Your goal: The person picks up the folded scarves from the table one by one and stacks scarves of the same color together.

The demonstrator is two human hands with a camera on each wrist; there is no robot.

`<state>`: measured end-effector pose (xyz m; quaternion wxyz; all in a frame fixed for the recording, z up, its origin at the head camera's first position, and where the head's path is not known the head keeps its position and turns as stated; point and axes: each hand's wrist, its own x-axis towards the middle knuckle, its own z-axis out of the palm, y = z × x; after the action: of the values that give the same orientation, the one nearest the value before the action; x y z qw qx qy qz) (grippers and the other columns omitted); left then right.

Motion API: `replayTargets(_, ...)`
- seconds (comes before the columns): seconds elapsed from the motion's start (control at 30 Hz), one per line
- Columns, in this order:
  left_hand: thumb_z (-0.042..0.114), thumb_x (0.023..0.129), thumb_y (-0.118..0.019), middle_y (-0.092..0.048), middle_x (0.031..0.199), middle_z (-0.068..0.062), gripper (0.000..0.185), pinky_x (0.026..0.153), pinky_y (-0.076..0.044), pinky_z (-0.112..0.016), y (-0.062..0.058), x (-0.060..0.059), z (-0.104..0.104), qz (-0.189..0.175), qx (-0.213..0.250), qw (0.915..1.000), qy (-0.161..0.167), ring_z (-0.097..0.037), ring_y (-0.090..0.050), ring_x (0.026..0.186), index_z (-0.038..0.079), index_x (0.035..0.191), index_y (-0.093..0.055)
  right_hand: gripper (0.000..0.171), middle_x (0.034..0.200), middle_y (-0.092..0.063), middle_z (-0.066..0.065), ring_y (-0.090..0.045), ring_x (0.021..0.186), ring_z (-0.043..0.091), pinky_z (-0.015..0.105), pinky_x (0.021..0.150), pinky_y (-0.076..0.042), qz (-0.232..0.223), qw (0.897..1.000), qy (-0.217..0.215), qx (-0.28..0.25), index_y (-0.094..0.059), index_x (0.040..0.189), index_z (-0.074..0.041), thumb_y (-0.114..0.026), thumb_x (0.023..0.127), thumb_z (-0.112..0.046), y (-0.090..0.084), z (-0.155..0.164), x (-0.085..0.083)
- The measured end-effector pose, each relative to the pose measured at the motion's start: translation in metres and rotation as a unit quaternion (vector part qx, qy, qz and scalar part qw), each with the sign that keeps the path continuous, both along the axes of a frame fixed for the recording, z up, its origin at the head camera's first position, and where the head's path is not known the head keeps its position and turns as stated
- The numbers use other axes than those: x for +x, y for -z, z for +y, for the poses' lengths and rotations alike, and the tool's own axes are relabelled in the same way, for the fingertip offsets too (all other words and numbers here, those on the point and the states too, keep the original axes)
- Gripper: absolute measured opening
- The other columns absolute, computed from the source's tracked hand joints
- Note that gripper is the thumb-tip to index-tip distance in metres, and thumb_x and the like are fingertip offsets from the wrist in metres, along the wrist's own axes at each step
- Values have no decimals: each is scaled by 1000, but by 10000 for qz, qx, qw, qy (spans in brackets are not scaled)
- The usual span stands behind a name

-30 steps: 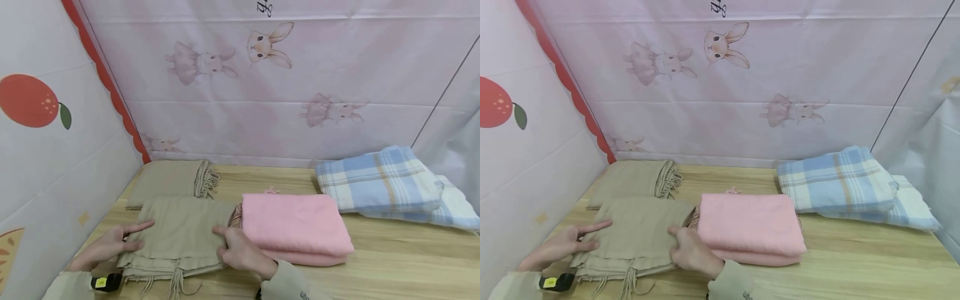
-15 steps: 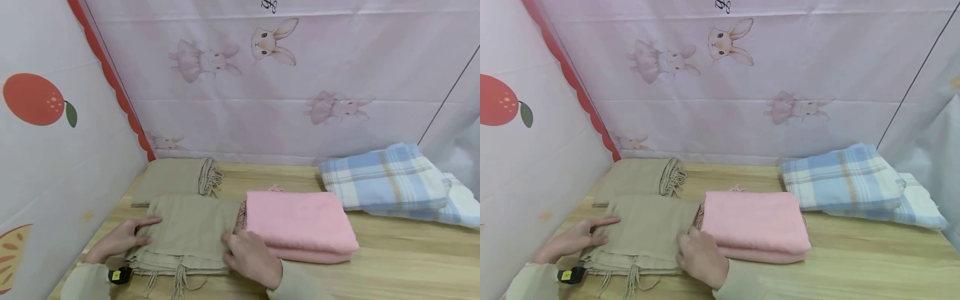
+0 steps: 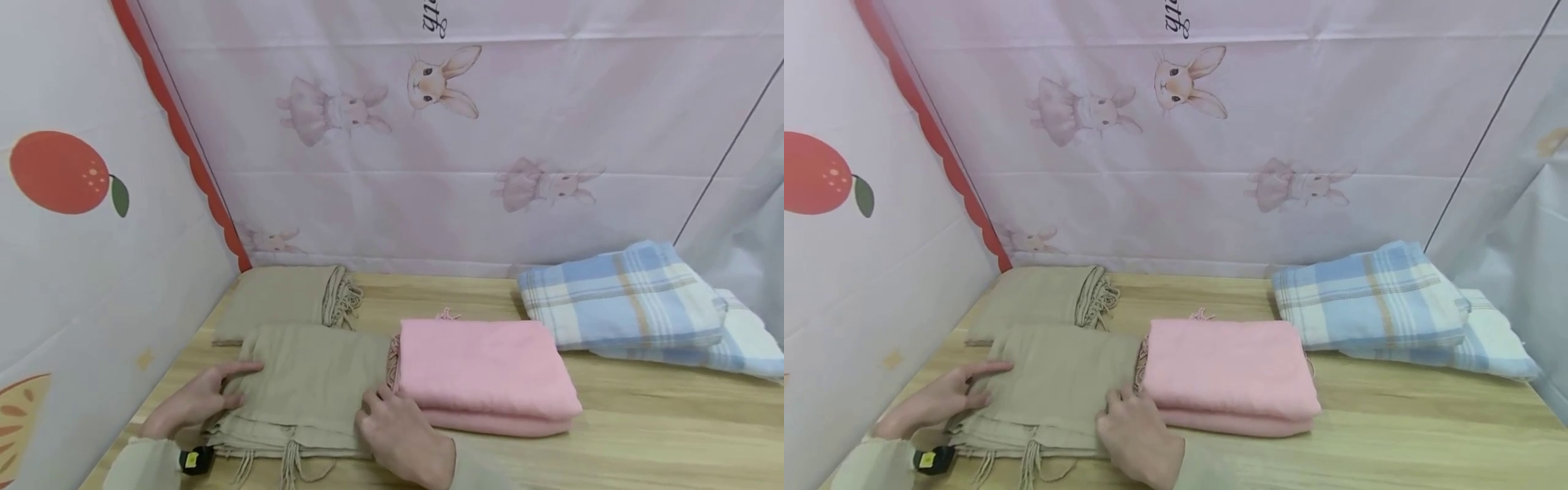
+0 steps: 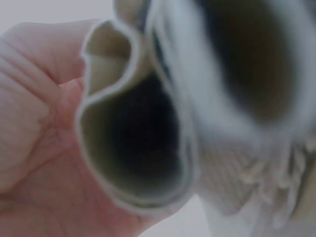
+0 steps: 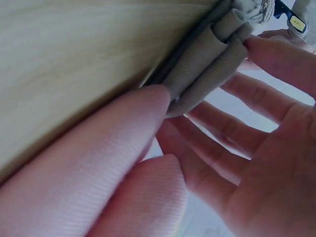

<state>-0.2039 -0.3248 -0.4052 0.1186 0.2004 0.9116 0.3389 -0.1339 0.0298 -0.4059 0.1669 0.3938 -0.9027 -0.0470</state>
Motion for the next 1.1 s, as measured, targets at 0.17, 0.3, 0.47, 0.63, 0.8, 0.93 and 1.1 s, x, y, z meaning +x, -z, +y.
replayTargets(0.17, 0, 88, -73, -45, 142, -38, 54, 85, -47, -29, 1, -1, 2, 100, -12, 9999, 62, -38, -48, 114, -6, 139, -56, 11, 98, -63, -2, -56, 88, 12, 20, 70, -49, 31, 10000, -66, 25, -75, 89, -19, -80, 80, -19, 1, 2, -1)
replayTargets(0.3, 0, 87, -73, -48, 142, -35, 53, 90, -45, -23, 2, -3, 4, 180, -30, 9998, 104, -42, -45, 124, -6, 137, -58, 11, 92, -63, -3, -56, 84, 11, 19, 67, -48, 161, 9996, -175, -116, -75, 87, -18, -80, 78, -17, 2, 4, -3)
replayTargets(0.47, -2, 86, -73, -48, 141, -35, 53, 92, -42, -20, 4, -3, 3, 246, 60, 9996, 117, -52, -39, 131, -7, 136, -58, 10, 92, -63, -3, -56, 84, 11, 19, 66, -48, 267, 9992, -254, -167, -75, 87, -18, -80, 79, -18, 4, 4, -5)
replayTargets(0.63, -2, 84, -75, -52, 136, -35, 52, 97, -46, -47, 7, -2, 2, 561, -13, 9983, 140, -55, -42, 126, -7, 134, -59, 9, 92, -62, -3, -55, 83, 11, 18, 64, -47, 239, 9993, -246, -118, -74, 86, -19, -79, 79, -17, 4, 3, -5)
replayTargets(0.8, 0, 84, -77, -52, 131, -36, 51, 86, -49, -54, 6, -4, 3, 929, -327, 9949, 210, -49, -50, 116, -6, 132, -61, 8, 93, -63, -2, -55, 84, 12, 20, 67, -47, -31, 9996, -224, -188, -75, 87, -19, -80, 80, -19, 1, 5, -6)
replayTargets(0.93, -1, 80, -81, -56, 127, -33, 50, 84, -48, -57, 2, -8, 2, 1522, -518, 9867, 239, -49, -51, 114, -6, 127, -65, 5, 88, -62, -5, -56, 80, 10, 19, 68, -47, -677, 9955, -408, -518, -75, 85, -20, -79, 85, -18, -12, 6, -9)
replayTargets(1.1, 1, 88, -75, -55, 129, -35, 44, 90, -43, -69, -8, -13, 4, 1713, -301, 9846, -153, -56, -48, 119, -10, 129, -62, 11, 96, -70, 0, -65, 82, 10, 17, 66, -52, -1187, 9817, -532, -1390, -77, 97, -12, -78, 85, -10, -43, 10, -14)
